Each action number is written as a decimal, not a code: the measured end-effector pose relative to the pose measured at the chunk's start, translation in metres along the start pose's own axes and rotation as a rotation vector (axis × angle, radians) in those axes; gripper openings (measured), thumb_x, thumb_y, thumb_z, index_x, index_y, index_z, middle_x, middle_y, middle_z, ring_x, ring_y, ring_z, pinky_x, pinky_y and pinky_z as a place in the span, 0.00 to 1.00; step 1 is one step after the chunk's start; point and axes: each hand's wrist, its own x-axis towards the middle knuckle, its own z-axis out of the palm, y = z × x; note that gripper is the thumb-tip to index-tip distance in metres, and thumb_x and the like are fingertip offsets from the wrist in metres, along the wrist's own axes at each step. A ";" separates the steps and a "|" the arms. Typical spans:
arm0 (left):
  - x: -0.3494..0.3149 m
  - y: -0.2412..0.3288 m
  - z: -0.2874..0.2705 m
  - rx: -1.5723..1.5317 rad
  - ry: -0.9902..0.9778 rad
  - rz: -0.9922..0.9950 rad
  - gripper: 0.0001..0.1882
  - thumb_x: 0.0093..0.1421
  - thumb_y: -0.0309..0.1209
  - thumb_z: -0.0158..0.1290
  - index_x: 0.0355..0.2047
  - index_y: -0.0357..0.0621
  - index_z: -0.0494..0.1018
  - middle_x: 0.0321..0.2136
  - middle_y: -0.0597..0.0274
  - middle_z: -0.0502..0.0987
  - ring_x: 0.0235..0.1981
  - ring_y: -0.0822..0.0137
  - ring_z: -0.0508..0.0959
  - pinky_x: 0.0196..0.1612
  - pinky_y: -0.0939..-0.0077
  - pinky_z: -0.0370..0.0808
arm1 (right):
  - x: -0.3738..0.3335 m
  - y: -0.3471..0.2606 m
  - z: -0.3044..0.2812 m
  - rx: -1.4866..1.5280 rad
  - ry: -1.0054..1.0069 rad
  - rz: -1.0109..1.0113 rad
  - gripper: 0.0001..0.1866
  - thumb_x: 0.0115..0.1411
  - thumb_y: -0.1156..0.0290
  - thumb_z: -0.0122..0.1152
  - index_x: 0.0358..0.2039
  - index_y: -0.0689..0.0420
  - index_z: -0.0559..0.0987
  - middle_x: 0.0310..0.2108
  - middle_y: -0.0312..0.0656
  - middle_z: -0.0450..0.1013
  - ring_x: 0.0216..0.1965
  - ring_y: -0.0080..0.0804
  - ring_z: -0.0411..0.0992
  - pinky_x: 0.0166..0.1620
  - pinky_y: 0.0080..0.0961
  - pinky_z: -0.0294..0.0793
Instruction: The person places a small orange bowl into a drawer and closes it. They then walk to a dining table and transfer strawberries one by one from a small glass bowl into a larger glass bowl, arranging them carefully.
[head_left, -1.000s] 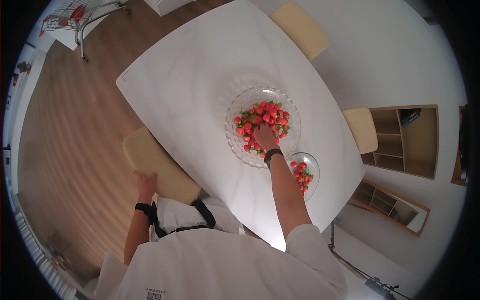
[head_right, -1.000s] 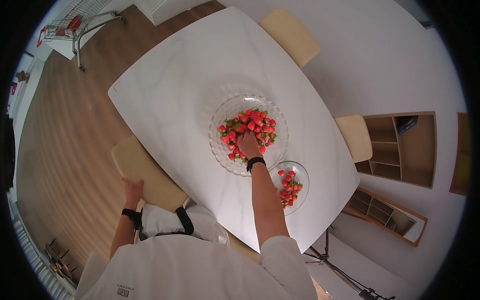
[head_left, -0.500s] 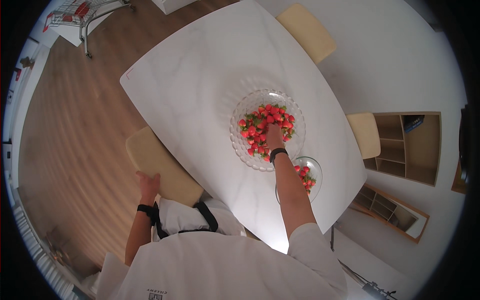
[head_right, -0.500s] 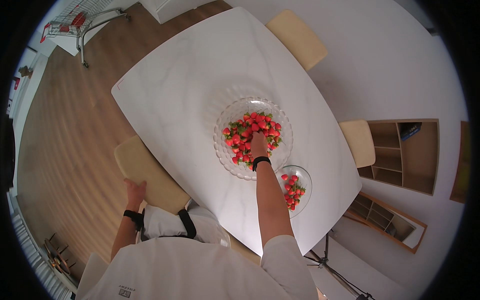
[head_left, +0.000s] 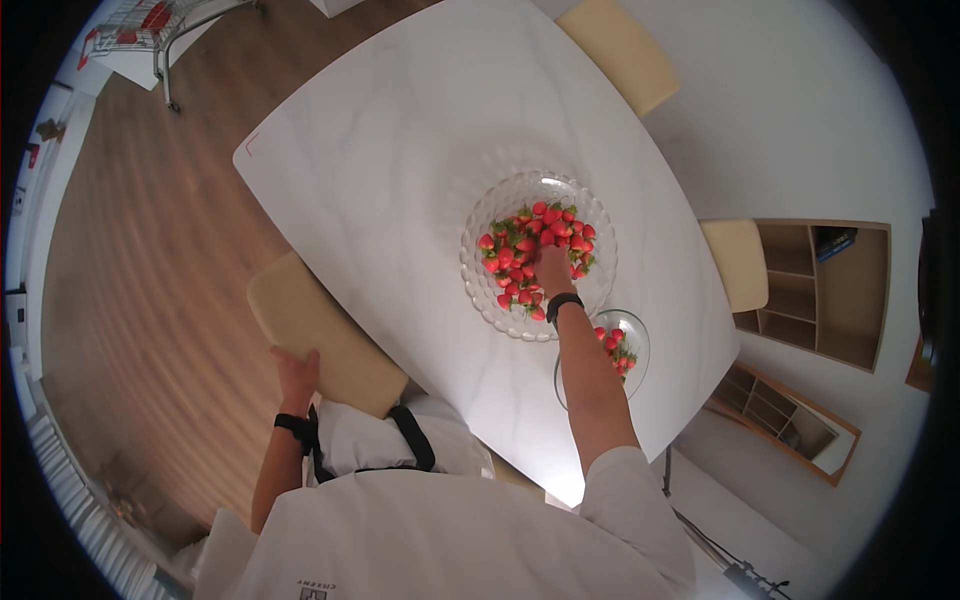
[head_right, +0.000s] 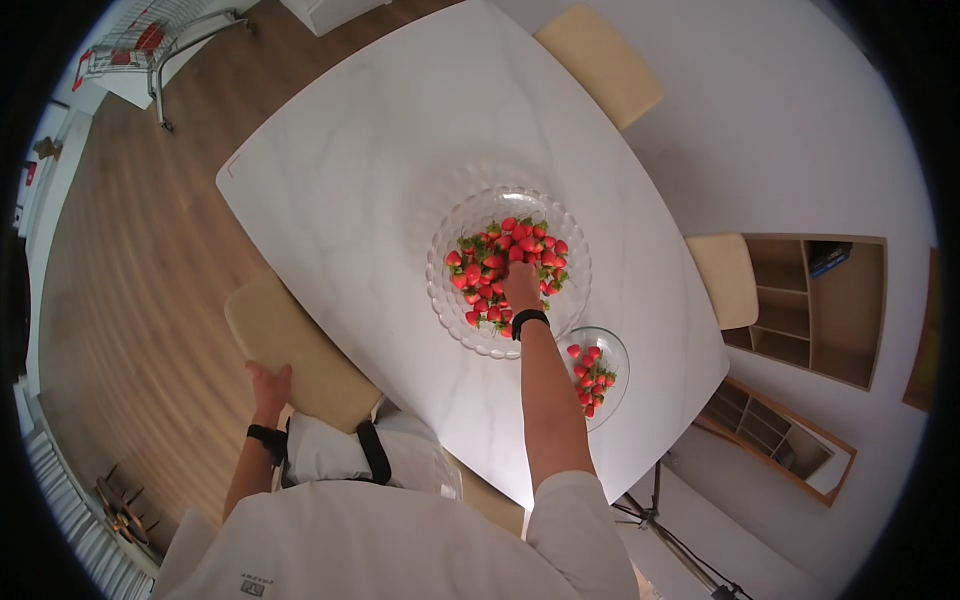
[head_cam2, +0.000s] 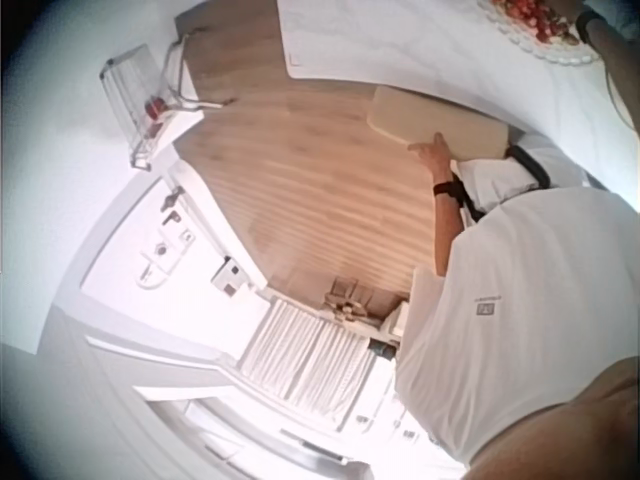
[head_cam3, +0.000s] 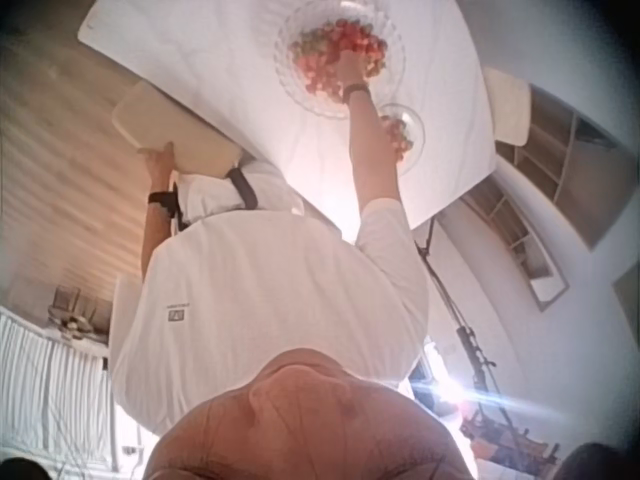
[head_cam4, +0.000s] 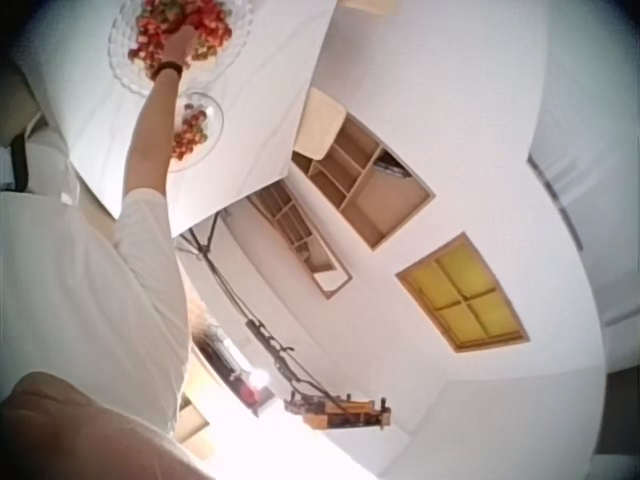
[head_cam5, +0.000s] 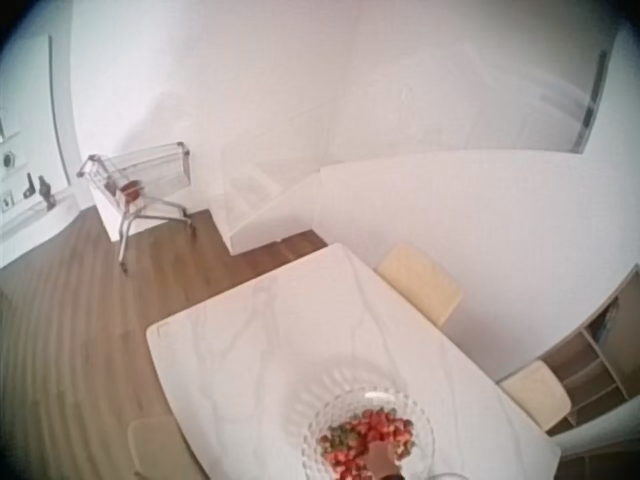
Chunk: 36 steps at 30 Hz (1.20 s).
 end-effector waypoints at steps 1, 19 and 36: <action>0.002 0.003 -0.002 0.002 -0.004 0.005 0.33 0.50 0.34 0.56 0.46 0.26 0.50 0.37 0.31 0.69 0.40 0.38 0.72 0.44 0.58 0.70 | 0.002 0.002 0.001 -0.023 0.027 -0.024 0.06 0.46 0.76 0.53 0.22 0.64 0.77 0.23 0.57 0.72 0.31 0.56 0.72 0.36 0.44 0.72; 0.004 -0.017 0.005 0.053 0.083 0.131 0.38 0.50 0.35 0.55 0.49 0.20 0.46 0.36 0.29 0.70 0.39 0.36 0.73 0.42 0.57 0.72 | 0.010 0.002 -0.004 -0.028 0.018 0.007 0.06 0.42 0.76 0.54 0.21 0.59 0.80 0.22 0.54 0.73 0.28 0.53 0.72 0.35 0.44 0.72; -0.002 0.022 -0.008 -0.082 0.022 -0.019 0.32 0.49 0.32 0.55 0.44 0.25 0.48 0.30 0.29 0.72 0.35 0.36 0.74 0.37 0.54 0.73 | -0.008 0.019 0.008 -0.192 -0.094 -0.058 0.09 0.53 0.74 0.51 0.34 0.64 0.71 0.24 0.55 0.72 0.29 0.54 0.73 0.33 0.45 0.74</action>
